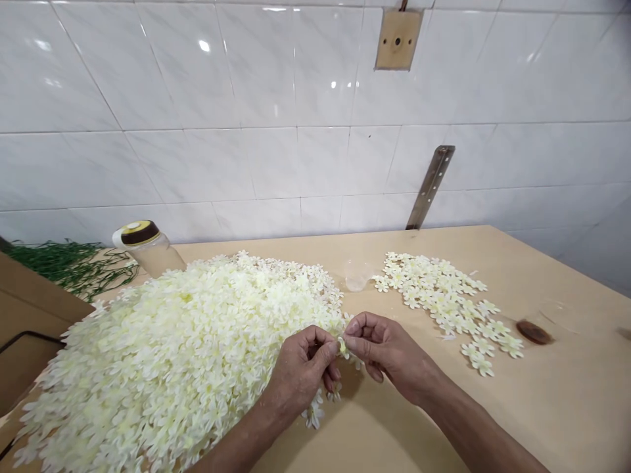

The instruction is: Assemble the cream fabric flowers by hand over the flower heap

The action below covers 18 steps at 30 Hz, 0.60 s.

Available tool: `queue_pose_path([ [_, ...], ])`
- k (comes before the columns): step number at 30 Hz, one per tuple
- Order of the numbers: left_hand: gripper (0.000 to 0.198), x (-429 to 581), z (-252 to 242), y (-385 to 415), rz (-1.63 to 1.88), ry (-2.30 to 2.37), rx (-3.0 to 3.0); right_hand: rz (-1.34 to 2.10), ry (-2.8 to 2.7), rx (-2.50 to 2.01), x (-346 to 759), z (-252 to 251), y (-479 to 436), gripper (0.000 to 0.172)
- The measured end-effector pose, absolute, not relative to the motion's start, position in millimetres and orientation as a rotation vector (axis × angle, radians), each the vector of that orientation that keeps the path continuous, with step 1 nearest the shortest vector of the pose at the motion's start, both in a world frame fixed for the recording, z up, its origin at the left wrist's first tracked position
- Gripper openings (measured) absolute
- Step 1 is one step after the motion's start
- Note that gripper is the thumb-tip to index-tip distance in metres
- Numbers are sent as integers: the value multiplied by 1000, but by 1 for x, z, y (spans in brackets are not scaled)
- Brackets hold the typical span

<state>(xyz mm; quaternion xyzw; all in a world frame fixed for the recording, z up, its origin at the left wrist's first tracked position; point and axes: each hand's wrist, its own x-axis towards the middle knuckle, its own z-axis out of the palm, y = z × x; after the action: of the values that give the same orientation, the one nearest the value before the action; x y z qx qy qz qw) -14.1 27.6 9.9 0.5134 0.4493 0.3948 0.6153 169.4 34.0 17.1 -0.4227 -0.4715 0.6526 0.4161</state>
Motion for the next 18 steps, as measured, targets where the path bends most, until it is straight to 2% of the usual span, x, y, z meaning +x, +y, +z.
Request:
queue_pose_path([
  [5,36,-14,12,28,926,1035,1171,1567,-1054,-1053,170,18,35,36],
  [12,35,-14,9,28,968,1067,1187,1598,-1441,-1136,166,19,28,42],
  [18,34,-15,12,26,1032,1089,1213,1448,-1411,-1244,167,15,30,41],
])
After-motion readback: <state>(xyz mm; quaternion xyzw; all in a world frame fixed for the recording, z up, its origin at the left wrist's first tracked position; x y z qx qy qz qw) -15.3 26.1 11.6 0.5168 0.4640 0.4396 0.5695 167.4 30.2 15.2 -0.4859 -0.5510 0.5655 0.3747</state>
